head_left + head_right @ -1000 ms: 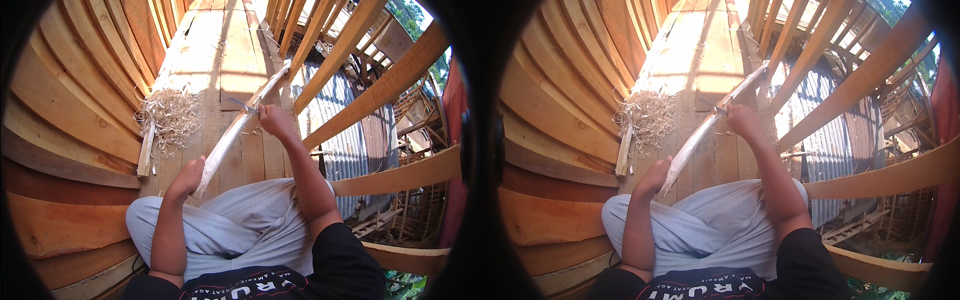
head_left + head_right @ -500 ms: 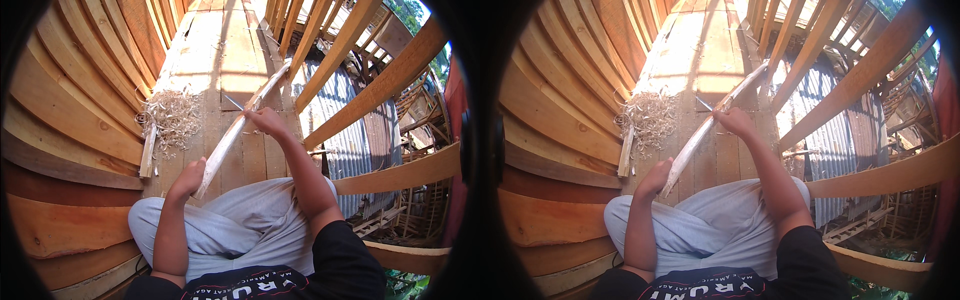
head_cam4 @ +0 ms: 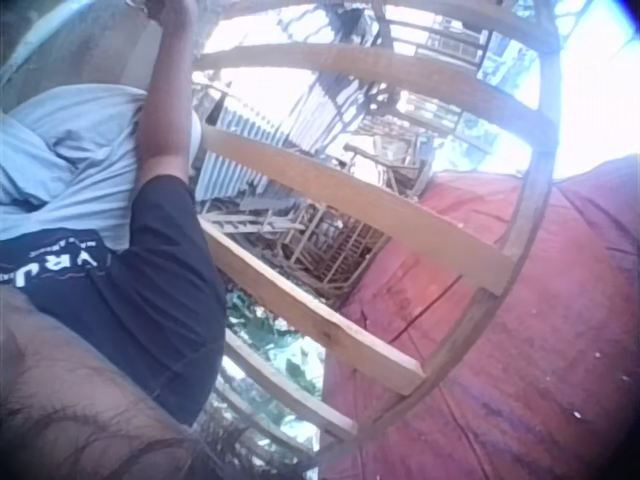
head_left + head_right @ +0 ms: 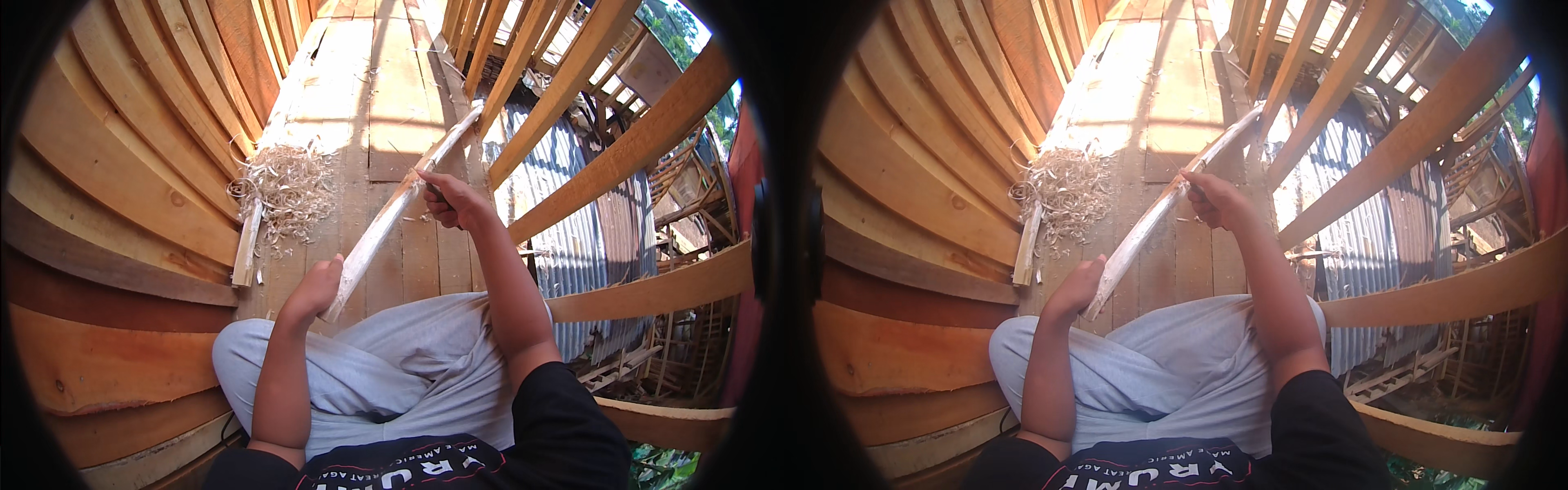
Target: The person sits on a wooden floor and uses a knife to shave thin strips from a rectangular wooden plank. Wood shavings accumulate on the floor as the person repeatedly scrapes the tool along the plank's surface.
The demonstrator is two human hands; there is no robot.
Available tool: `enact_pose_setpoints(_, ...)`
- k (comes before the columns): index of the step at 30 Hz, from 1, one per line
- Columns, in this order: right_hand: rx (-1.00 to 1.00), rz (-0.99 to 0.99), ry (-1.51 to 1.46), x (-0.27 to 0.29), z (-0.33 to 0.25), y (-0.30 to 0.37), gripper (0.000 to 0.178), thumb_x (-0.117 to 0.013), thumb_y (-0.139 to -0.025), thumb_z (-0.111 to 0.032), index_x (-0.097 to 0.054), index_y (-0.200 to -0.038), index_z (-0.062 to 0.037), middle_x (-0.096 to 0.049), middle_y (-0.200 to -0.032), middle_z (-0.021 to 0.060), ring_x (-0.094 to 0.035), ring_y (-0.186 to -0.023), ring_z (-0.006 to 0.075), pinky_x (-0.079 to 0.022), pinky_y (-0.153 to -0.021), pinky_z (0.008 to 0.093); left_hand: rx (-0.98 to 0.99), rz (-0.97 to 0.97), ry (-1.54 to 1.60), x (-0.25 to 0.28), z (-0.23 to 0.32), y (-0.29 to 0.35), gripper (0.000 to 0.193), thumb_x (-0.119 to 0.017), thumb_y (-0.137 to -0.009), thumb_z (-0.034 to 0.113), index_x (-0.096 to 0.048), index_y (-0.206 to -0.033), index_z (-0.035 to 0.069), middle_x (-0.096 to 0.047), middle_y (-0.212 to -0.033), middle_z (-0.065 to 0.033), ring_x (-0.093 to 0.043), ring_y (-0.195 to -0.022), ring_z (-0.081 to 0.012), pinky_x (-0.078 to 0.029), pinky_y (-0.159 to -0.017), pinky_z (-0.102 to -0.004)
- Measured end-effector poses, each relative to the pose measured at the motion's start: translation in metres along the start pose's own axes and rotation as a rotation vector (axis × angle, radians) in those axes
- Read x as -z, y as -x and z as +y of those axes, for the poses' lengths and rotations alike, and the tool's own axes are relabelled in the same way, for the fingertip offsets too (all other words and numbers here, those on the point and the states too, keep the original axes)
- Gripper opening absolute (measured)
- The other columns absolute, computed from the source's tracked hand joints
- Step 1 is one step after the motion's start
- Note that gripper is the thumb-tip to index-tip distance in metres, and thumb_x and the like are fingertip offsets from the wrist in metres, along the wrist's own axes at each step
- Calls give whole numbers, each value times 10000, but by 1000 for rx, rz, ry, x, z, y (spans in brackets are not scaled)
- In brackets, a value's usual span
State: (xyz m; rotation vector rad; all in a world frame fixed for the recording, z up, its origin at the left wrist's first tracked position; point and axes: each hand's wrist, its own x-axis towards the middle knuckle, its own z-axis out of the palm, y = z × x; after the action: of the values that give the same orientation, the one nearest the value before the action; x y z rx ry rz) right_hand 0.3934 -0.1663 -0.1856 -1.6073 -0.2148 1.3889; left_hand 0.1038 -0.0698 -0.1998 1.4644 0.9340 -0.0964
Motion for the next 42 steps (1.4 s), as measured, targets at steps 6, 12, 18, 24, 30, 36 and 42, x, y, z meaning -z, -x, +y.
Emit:
enact_pose_setpoints(6,126,234,-495,32,4,-11,515,-493,-913,-607,-368,-671,-170,-296,-518,-46,-247,-384,86,-143,-367,247,-23,7,-23,-1,-3,-4,507,-322,-1011,396,-558,-896,-38,-550,-658,-102,-534,-477,-190,-464,-449,-360)
enact_pose_setpoints(12,478,433,121,1,14,-21,434,-580,-921,-499,-556,-823,-77,-458,-614,5,-433,-492,125,-383,-460,332,-37,18,-73,-2,4,0,530,-309,-1011,384,-561,-893,-66,-564,-676,-133,-564,-513,-218,-480,-489,-384)
enact_pose_setpoints(18,736,363,574,-31,16,-24,375,-619,-917,-386,-639,-912,-12,-585,-734,77,-591,-702,187,-475,-610,315,-24,36,-83,-2,6,2,503,-331,-1006,393,-571,-901,-37,-573,-725,-94,-518,-636,-176,-443,-626,-362)
enact_pose_setpoints(24,763,589,-186,-6,33,-31,275,-555,-962,-261,-575,-978,13,-538,-696,22,-495,-574,95,-440,-519,254,-99,48,-111,4,-1,-3,509,-319,-1007,378,-573,-910,-52,-574,-715,-119,-544,-580,-202,-459,-565,-382)
enact_pose_setpoints(30,71,579,259,31,94,-39,173,-553,-860,-56,-582,-874,114,-632,-758,166,-672,-613,238,-559,-500,352,-56,-17,5,4,2,-3,500,-314,-1007,370,-568,-873,-38,-559,-665,-110,-547,-513,-198,-462,-491,-384)
enact_pose_setpoints(36,-75,433,902,-10,114,-34,189,-581,-795,-29,-619,-798,156,-665,-661,228,-696,-570,311,-571,-530,359,-112,8,-12,1,0,-5,497,-316,-1010,365,-563,-868,-42,-550,-647,-104,-531,-480,-196,-459,-469,-373)
enact_pose_setpoints(42,-118,295,1011,-32,111,-35,183,-566,-813,-44,-663,-825,111,-693,-713,192,-708,-615,263,-561,-579,353,-22,-32,30,4,12,3,508,-323,-1015,381,-574,-899,-45,-566,-699,-93,-531,-586,-178,-461,-572,-363)
